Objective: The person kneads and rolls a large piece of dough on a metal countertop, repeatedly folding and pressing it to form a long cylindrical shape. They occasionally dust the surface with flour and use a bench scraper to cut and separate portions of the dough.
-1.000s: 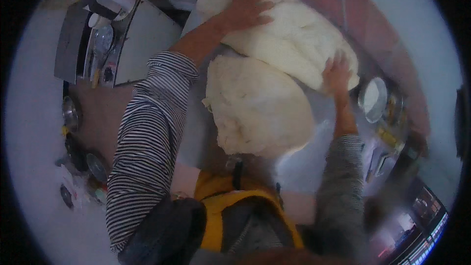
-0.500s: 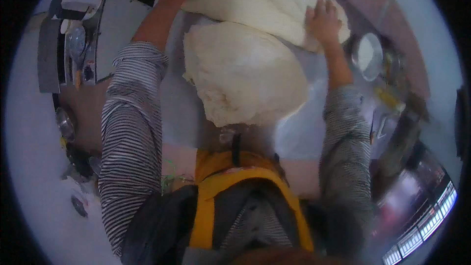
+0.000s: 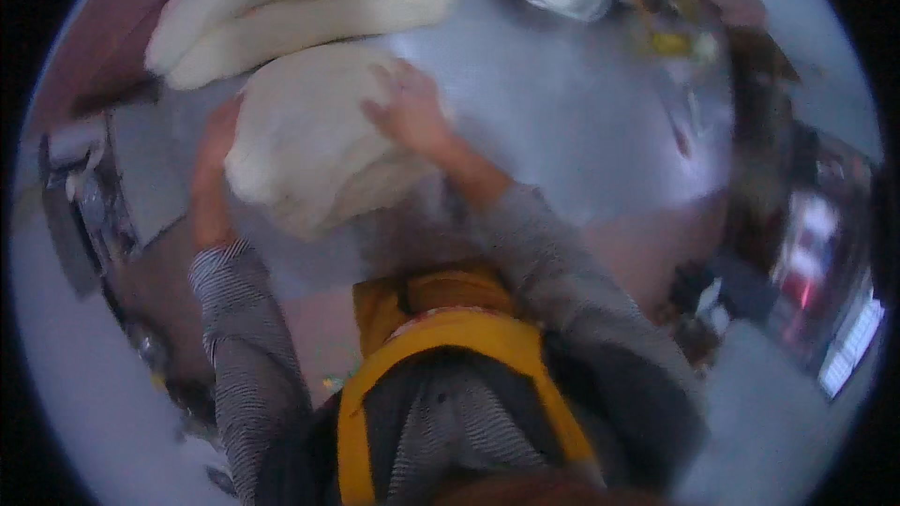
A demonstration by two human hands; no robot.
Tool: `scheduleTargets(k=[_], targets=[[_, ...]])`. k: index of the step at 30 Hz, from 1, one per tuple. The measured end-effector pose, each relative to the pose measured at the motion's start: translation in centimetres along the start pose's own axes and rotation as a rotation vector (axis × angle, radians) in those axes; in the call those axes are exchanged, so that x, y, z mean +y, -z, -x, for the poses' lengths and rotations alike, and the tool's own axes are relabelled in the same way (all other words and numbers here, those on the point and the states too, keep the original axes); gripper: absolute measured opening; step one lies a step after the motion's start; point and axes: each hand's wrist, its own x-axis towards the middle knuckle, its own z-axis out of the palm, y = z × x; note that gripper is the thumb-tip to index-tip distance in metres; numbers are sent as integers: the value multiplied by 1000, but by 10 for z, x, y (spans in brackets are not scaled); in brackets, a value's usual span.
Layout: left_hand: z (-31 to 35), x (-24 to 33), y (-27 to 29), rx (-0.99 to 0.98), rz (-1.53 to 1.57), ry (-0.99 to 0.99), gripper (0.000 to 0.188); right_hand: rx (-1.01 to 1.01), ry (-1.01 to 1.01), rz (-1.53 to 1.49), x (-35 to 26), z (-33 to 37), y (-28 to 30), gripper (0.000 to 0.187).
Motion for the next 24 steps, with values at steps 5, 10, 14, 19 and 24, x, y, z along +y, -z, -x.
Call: scheduleTargets(k=[5,10,14,19,24], targets=[[109,134,-36,101,149,326,43,136,8,160,20,36,72,57],[182,158,-102,446,20,500,45,67,-291,0,184,84,172,28],[166,145,-103,619,-561,316,41,172,-219,314,275,48,226,27],[145,165,-61,730,-809,36,43,254,27,213,277,-71,235,22],[84,171,-64,493,-587,231,53,-58,29,306,289,-157,200,25]])
